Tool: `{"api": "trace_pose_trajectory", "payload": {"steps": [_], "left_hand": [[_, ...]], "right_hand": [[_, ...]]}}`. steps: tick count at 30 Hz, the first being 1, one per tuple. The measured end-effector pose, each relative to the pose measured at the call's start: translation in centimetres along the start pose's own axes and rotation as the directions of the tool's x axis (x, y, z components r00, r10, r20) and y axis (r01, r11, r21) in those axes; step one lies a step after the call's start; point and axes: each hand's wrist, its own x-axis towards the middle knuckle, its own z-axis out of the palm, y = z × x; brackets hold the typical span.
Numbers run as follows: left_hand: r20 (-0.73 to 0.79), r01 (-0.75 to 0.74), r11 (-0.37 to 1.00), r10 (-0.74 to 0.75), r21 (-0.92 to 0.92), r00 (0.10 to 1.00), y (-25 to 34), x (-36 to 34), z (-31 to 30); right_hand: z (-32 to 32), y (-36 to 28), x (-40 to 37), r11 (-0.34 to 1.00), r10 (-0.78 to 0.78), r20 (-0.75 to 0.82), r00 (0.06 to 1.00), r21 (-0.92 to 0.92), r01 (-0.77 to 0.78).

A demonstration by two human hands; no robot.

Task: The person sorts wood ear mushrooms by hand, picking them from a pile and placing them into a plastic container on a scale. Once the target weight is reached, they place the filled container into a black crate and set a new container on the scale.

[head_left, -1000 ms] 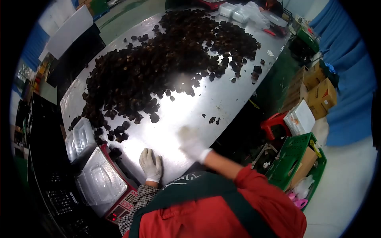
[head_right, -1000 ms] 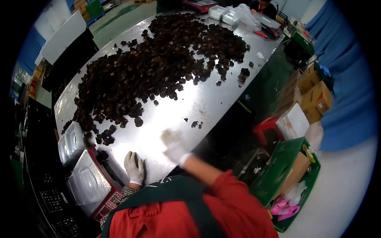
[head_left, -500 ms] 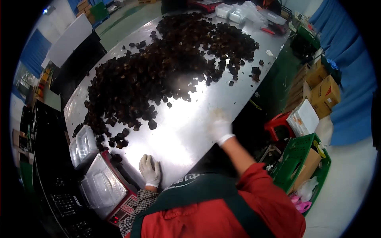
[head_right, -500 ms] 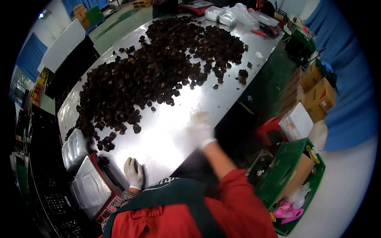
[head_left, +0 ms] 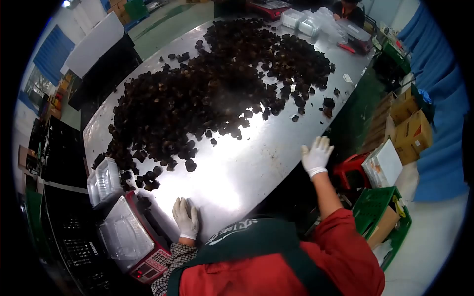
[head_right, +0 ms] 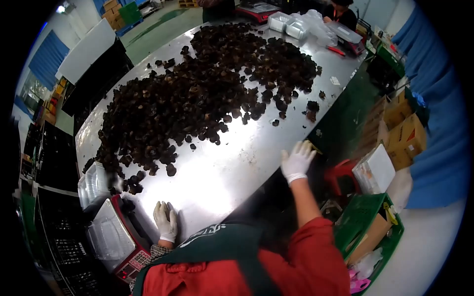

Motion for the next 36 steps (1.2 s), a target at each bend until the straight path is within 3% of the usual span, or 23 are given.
{"api": "trace_pose_trajectory", "payload": {"steps": [1, 3, 4, 6, 7, 9, 10, 12, 13, 15, 17, 19, 22, 23, 24, 25, 26, 27, 29, 32, 33, 34, 36], "left_hand": [[-0.022, 0.030, 0.999, -0.030, -0.014, 0.999, 0.6, 1.1, 0.4], [-0.049, 0.041, 0.999, -0.040, 0.006, 0.998, 1.3, 3.6, 1.3], [-0.075, 0.030, 1.000, -0.030, 0.001, 0.997, 1.5, 4.8, 2.0], [-0.114, 0.018, 1.000, -0.016, 0.023, 0.993, 1.7, 6.8, 3.0], [-0.100, 0.032, 0.999, -0.028, 0.043, 0.995, 1.8, 7.3, 3.3], [-0.046, 0.049, 0.995, -0.045, 0.083, 0.998, 1.8, 7.4, 3.2], [-0.048, 0.050, 0.997, -0.047, 0.060, 0.998, 1.6, 7.3, 3.3], [-0.062, 0.058, 0.997, -0.055, 0.057, 0.997, 0.9, 7.4, 3.6], [-0.078, 0.060, 0.995, -0.054, 0.074, 0.996, 0.9, 7.2, 3.9], [-0.077, 0.032, 0.996, -0.025, 0.086, 0.997, 1.7, 7.5, 3.5], [-0.067, 0.026, 0.994, -0.018, 0.109, 0.998, 1.7, 7.7, 3.5], [-0.063, 0.042, 0.991, -0.034, 0.127, 0.997, 1.5, 7.5, 3.7], [-0.051, 0.056, 0.993, -0.051, 0.106, 0.997, 1.7, 7.4, 3.2], [-0.059, 0.067, 0.993, -0.062, 0.092, 0.996, 1.7, 7.4, 3.2], [-0.051, 0.067, 0.995, -0.064, 0.078, 0.997, 1.6, 7.3, 3.1], [-0.052, 0.086, 0.995, -0.083, 0.059, 0.995, 2.2, 7.6, 2.7], [-0.058, 0.103, 0.994, -0.101, 0.036, 0.993, 2.4, 7.6, 2.6], [-0.076, 0.121, 0.993, -0.120, 0.011, 0.990, 2.4, 7.8, 2.6], [-0.106, 0.095, 0.995, -0.094, 0.004, 0.990, 1.5, 8.9, 2.6], [-0.304, 0.100, 0.994, -0.084, 0.039, 0.949, 0.7, 16.1, 2.5], [-0.364, 0.171, 0.985, -0.165, -0.015, 0.917, 0.5, 18.9, 2.4], [-0.405, 0.266, 0.963, -0.256, -0.031, 0.878, -0.3, 21.3, 2.6], [-0.360, 0.493, 0.865, -0.490, -0.091, 0.794, -2.4, 25.1, 3.5]], "right_hand": [[-0.1, 0.9, 1.7, 0.996, 0.085, -0.134, 0.987, -0.017, -0.088], [-0.7, -4.8, 2.2, 0.932, -0.297, -0.037, 0.954, 0.205, 0.298], [0.7, -10.0, 1.8, 0.830, -0.362, -0.168, 0.917, 0.389, 0.399], [-0.6, -18.2, 1.2, 0.764, -0.598, 0.146, 0.788, 0.402, 0.505], [1.4, -20.1, 0.3, 0.706, -0.633, 0.027, 0.774, 0.429, 0.563], [1.4, -19.5, 1.1, 0.737, -0.610, 0.059, 0.790, 0.406, 0.539], [-1.5, -17.0, 2.8, 0.834, -0.514, 0.301, 0.803, 0.394, 0.386], [1.7, -6.9, 2.6, 0.956, -0.202, 0.178, 0.963, 0.250, 0.154], [-1.6, -3.3, 3.2, 0.997, -0.033, 0.201, 0.979, 0.079, 0.017], [1.2, 2.0, 2.0, 0.992, 0.090, -0.049, 0.995, -0.081, -0.094], [-1.4, -3.5, 2.1, 0.972, -0.181, -0.004, 0.983, 0.151, 0.180], [1.0, -10.9, 0.4, 0.867, -0.438, 0.016, 0.899, 0.271, 0.418], [0.5, -13.6, 0.7, 0.767, -0.512, 0.100, 0.853, 0.502, 0.401], [2.2, -9.9, 1.2, 0.877, -0.420, 0.090, 0.903, 0.296, 0.378], [0.0, -6.3, 3.2, 0.962, -0.270, 0.188, 0.944, 0.094, 0.256], [-0.4, -2.1, 4.7, 0.993, -0.118, 0.220, 0.968, 0.020, 0.117], [0.9, 2.9, 4.9, 0.998, 0.061, 0.122, 0.991, -0.043, -0.056], [-3.2, 4.0, 6.6, 0.965, 0.259, 0.233, 0.937, -0.093, -0.243], [1.5, 10.5, 6.4, 0.984, 0.100, -0.148, 0.984, -0.129, -0.120], [-1.7, 2.6, 10.5, 0.963, -0.210, 0.025, 0.977, 0.179, 0.202], [-1.7, -1.8, 11.2, 0.892, -0.299, -0.041, 0.953, 0.344, 0.294], [-0.1, -5.6, 12.2, 0.838, -0.403, -0.157, 0.902, 0.332, 0.433], [-1.1, -14.7, 15.4, 0.695, -0.500, -0.210, 0.840, 0.481, 0.534]]}}
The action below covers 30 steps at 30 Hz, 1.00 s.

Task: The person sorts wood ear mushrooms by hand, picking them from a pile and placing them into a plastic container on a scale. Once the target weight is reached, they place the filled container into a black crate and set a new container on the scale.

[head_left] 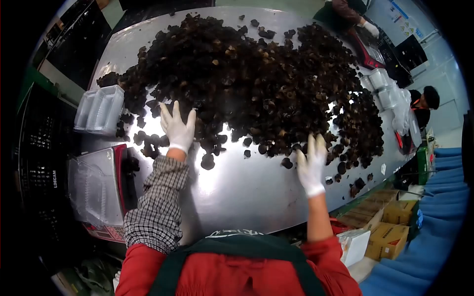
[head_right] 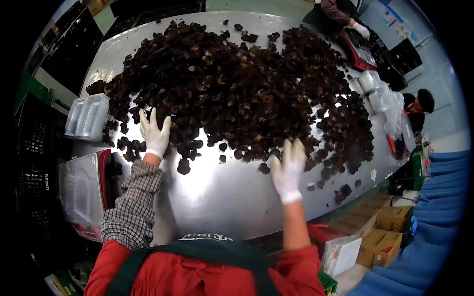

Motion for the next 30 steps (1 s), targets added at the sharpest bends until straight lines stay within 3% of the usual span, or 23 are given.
{"api": "trace_pose_trajectory", "payload": {"steps": [1, 3, 4, 5, 8, 9, 11, 13, 15, 16, 19, 20, 21, 23, 25, 26, 28, 30], "left_hand": [[0.025, 0.120, 0.992, -0.121, 0.031, 0.992, 0.0, 0.9, 0.9], [0.227, 0.110, 0.979, -0.148, 0.172, 0.963, 2.8, -0.4, 1.6], [0.312, -0.095, 0.974, 0.027, 0.206, 0.950, 3.8, -2.0, 1.7], [0.350, -0.209, 0.961, 0.136, 0.180, 0.927, 5.2, -3.8, 2.0], [0.360, -0.568, 0.823, 0.535, -0.015, 0.765, 5.7, -9.0, 0.7], [0.401, -0.635, 0.771, 0.598, -0.050, 0.694, 5.2, -10.2, -0.7], [0.484, -0.645, 0.755, 0.610, -0.116, 0.627, 2.8, -13.1, -3.0], [0.457, -0.599, 0.776, 0.613, -0.197, 0.644, 0.1, -15.3, -5.9], [0.430, -0.568, 0.797, 0.595, -0.204, 0.680, -2.0, -16.3, -8.8], [0.401, -0.535, 0.816, 0.576, -0.219, 0.712, -2.7, -16.1, -9.9], [0.277, -0.466, 0.867, 0.498, -0.177, 0.821, -3.4, -14.3, -11.0], [0.232, -0.430, 0.896, 0.445, -0.112, 0.865, -3.2, -13.1, -10.2], [0.184, -0.391, 0.919, 0.393, -0.047, 0.901, -2.9, -11.7, -9.0], [0.101, -0.359, 0.933, 0.358, -0.014, 0.928, -1.9, -8.2, -5.9], [0.163, -0.298, 0.952, 0.283, 0.075, 0.945, -0.8, -6.1, -3.3], [0.222, -0.287, 0.953, 0.260, 0.099, 0.940, -0.1, -5.6, -2.6], [0.309, -0.311, 0.939, 0.255, 0.146, 0.916, -0.1, -6.2, -2.3], [0.359, -0.337, 0.938, 0.286, 0.085, 0.888, -0.4, -8.3, -3.2]], "right_hand": [[1.6, -1.2, 3.5, 0.996, -0.088, -0.036, 0.995, 0.017, 0.089], [6.0, -2.2, 9.3, 0.998, -0.003, -0.062, 0.998, -0.069, -0.002], [8.0, -2.7, 11.5, 0.987, 0.052, -0.033, 0.998, -0.151, -0.056], [9.2, -3.7, 12.5, 0.981, 0.089, 0.028, 0.996, -0.176, -0.083], [9.6, -8.3, 9.5, 0.980, -0.190, 0.098, 0.977, -0.045, 0.196], [9.0, -9.5, 6.7, 0.945, -0.327, 0.142, 0.934, 0.027, 0.327], [7.0, -11.3, 1.0, 0.903, -0.427, 0.296, 0.854, 0.185, 0.387], [5.3, -10.5, -2.6, 0.855, -0.462, 0.307, 0.832, 0.403, 0.326], [3.6, -8.4, -3.7, 0.873, -0.454, 0.381, 0.805, 0.370, 0.317], [2.9, -7.8, -2.3, 0.839, -0.461, 0.245, 0.853, 0.434, 0.329], [2.7, -7.3, 4.9, 0.817, -0.482, 0.057, 0.874, 0.389, 0.425], [3.8, -7.9, 7.9, 0.813, -0.485, -0.039, 0.874, 0.349, 0.467], [5.0, -8.6, 11.1, 0.852, -0.458, -0.035, 0.888, 0.267, 0.450], [9.4, -9.4, 16.2, 0.960, -0.266, 0.028, 0.964, 0.104, 0.262], [12.8, -11.1, 18.3, 0.997, 0.022, 0.271, 0.962, -0.072, -0.003], [13.8, -12.3, 17.6, 0.996, -0.011, 0.301, 0.954, -0.081, 0.037], [13.3, -14.9, 13.8, 0.964, -0.232, 0.384, 0.894, -0.031, 0.264], [11.5, -16.8, 7.4, 0.920, -0.391, 0.476, 0.788, 0.188, 0.343]]}}
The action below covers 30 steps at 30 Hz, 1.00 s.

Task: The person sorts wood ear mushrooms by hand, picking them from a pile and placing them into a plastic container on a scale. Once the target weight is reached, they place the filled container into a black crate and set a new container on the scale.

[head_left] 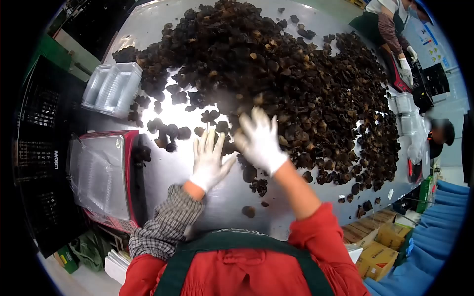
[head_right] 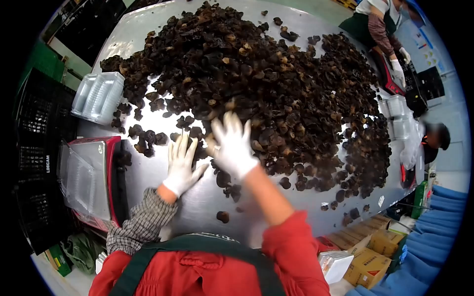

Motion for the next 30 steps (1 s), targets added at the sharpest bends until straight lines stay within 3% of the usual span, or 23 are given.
{"api": "trace_pose_trajectory", "payload": {"steps": [1, 2, 3, 5, 7, 9, 12, 13, 14, 15, 16, 17, 18, 19, 20, 21, 22, 24, 25, 26, 28, 29, 30], "left_hand": [[-0.012, -0.061, 0.997, 0.061, -0.054, 0.998, -0.3, -1.8, -0.1], [0.039, -0.106, 0.993, 0.108, -0.054, 0.993, -0.3, -3.6, -1.1], [-0.015, -0.118, 0.988, 0.117, -0.103, 0.993, -0.4, -5.5, -1.1], [0.053, -0.102, 0.985, 0.110, -0.138, 0.992, -0.5, -8.3, -2.6], [0.023, -0.104, 0.980, 0.110, -0.172, 0.994, -0.9, -8.4, -3.3], [-0.043, -0.123, 0.982, 0.118, -0.143, 0.992, -1.2, -5.5, -3.3], [-0.213, -0.171, 0.980, 0.146, -0.102, 0.966, -0.3, 4.5, -3.3], [-0.251, -0.124, 0.989, 0.099, -0.085, 0.963, -0.1, 8.1, -3.0], [-0.286, -0.089, 0.996, 0.084, -0.006, 0.955, -0.8, 11.4, -1.9], [-0.238, 0.043, 0.995, -0.020, 0.091, 0.971, -1.0, 14.4, -1.2], [-0.162, 0.156, 0.984, -0.141, 0.085, 0.977, -1.2, 16.2, -0.7], [-0.081, 0.267, 0.960, -0.260, 0.088, 0.962, -1.1, 17.1, -0.2], [-0.033, 0.230, 0.972, -0.228, 0.051, 0.973, -0.4, 16.7, 0.0], [0.015, 0.199, 0.980, -0.199, 0.012, 0.980, 0.5, 15.7, 0.2], [0.086, 0.104, 0.995, -0.104, 0.001, 0.991, 1.8, 14.0, 0.2], [0.093, -0.079, 0.997, 0.077, 0.018, 0.993, 2.7, 11.7, 0.5], [0.127, -0.256, 0.960, 0.269, -0.112, 0.955, 2.1, 9.3, 2.2], [0.157, -0.421, 0.906, 0.422, -0.039, 0.893, 3.3, 4.9, -0.9], [0.151, -0.383, 0.924, 0.379, 0.001, 0.913, 2.2, 3.6, -1.4], [0.085, -0.312, 0.949, 0.308, 0.041, 0.948, 0.2, 3.0, -1.8], [-0.018, -0.137, 0.984, 0.140, 0.114, 0.990, -3.1, 2.6, -3.2], [-0.058, -0.036, 0.988, 0.046, 0.150, 0.997, -4.2, 3.3, -4.0], [-0.072, 0.063, 0.996, -0.058, 0.068, 0.996, -5.2, 4.5, -4.2]], "right_hand": [[0.4, -1.5, -3.1, 0.989, -0.123, -0.052, 0.991, -0.089, 0.119], [1.0, -2.2, -6.3, 0.973, -0.181, -0.078, 0.980, 0.131, 0.190], [0.5, -2.8, -9.0, 0.961, -0.235, -0.020, 0.972, 0.144, 0.235], [-0.8, -2.2, -13.1, 0.911, -0.311, 0.007, 0.950, 0.285, 0.297], [-2.5, 0.7, -13.7, 0.925, -0.301, -0.088, 0.950, 0.216, 0.313], [-4.9, 5.0, -10.8, 0.953, -0.264, -0.305, 0.915, 0.065, 0.296], [-6.3, 11.9, -3.4, 0.992, 0.085, -0.423, 0.902, -0.047, -0.116], [-6.3, 13.7, -0.9, 0.970, 0.187, -0.431, 0.883, -0.062, -0.236], [-6.0, 14.7, 1.4, 0.926, 0.320, -0.357, 0.878, -0.076, -0.369], [-5.6, 14.6, 3.1, 0.865, 0.450, -0.281, 0.848, -0.100, -0.492], [-5.1, 13.2, 3.9, 0.847, 0.480, -0.218, 0.850, -0.137, -0.514], [-3.9, 11.8, 4.0, 0.871, 0.407, -0.210, 0.889, -0.204, -0.448], [-4.1, 9.1, 3.1, 0.916, 0.333, -0.149, 0.931, -0.181, -0.357], [-2.5, 7.5, 1.6, 0.952, 0.186, -0.230, 0.955, -0.197, -0.233], [-2.4, 5.6, -0.2, 0.986, 0.108, -0.147, 0.983, -0.113, -0.125], [-1.6, 4.7, -2.7, 0.994, -0.025, -0.153, 0.988, -0.105, 0.009], [-1.5, 4.3, -5.0, 0.991, -0.119, -0.131, 0.984, -0.074, 0.110], [-3.1, 4.9, -8.7, 0.996, -0.083, -0.088, 0.993, 0.008, 0.084], [-4.1, 5.9, -10.0, 0.998, 0.019, -0.129, 0.991, -0.056, -0.026], [-4.3, 8.7, -11.1, 0.986, 0.015, -0.218, 0.976, -0.158, -0.050], [-5.5, 12.2, -12.3, 0.960, 0.169, -0.305, 0.937, -0.164, -0.226], [-6.0, 13.9, -12.2, 0.954, 0.177, -0.320, 0.931, -0.177, -0.243], [-6.3, 14.0, -10.7, 0.955, 0.157, -0.350, 0.924, -0.186, -0.233]]}}
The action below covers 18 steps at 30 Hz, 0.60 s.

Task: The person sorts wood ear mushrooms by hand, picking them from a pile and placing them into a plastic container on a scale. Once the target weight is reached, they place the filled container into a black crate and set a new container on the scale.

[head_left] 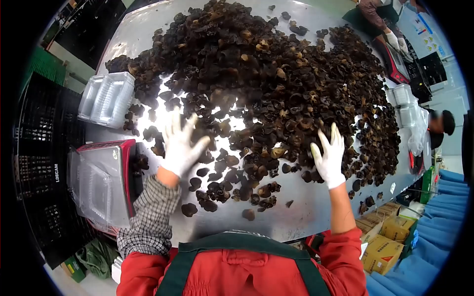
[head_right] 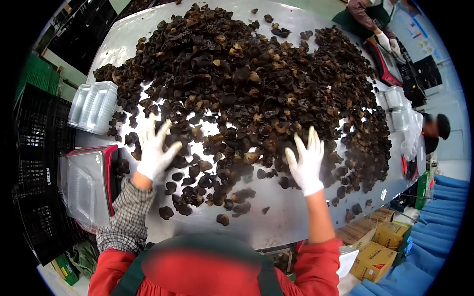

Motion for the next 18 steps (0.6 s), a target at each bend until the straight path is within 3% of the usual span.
{"api": "trace_pose_trajectory", "payload": {"steps": [3, 4, 5, 9, 11, 13, 15, 18], "left_hand": [[0.058, 0.131, 0.991, -0.132, 0.015, 0.990, -0.1, 2.9, 1.6], [0.178, 0.169, 0.986, -0.168, 0.006, 0.970, 1.1, 2.9, 1.3], [0.242, 0.131, 0.991, -0.136, 0.039, 0.961, 2.1, 2.2, 1.4], [0.301, -0.119, 0.992, 0.100, 0.046, 0.948, 4.5, -5.4, -0.9], [0.322, -0.145, 0.986, 0.166, -0.087, 0.932, 4.1, -10.7, -2.2], [0.383, -0.235, 0.966, 0.259, -0.110, 0.887, 3.7, -15.3, -3.5], [0.338, -0.208, 0.953, 0.275, -0.221, 0.900, 3.6, -18.4, -4.0], [0.226, -0.166, 0.970, 0.205, -0.180, 0.952, 3.1, -18.4, -4.0]], "right_hand": [[0.9, -4.6, 5.7, 0.994, -0.032, -0.019, 0.999, 0.103, 0.034], [2.1, -7.1, 6.7, 0.997, -0.030, 0.014, 0.999, 0.065, 0.030], [3.7, -9.6, 7.3, 0.999, -0.030, 0.045, 0.999, 0.029, 0.029], [3.6, -17.3, 1.3, 0.916, -0.335, 0.189, 0.923, 0.293, 0.273], [1.0, -18.0, -3.5, 0.840, -0.486, 0.277, 0.829, 0.411, 0.355], [-1.6, -17.8, -7.8, 0.800, -0.526, 0.319, 0.788, 0.499, 0.332], [-2.3, -16.3, -10.6, 0.768, -0.561, 0.298, 0.773, 0.536, 0.351], [-3.5, -14.8, -8.1, 0.792, -0.484, 0.198, 0.853, 0.514, 0.330]]}}
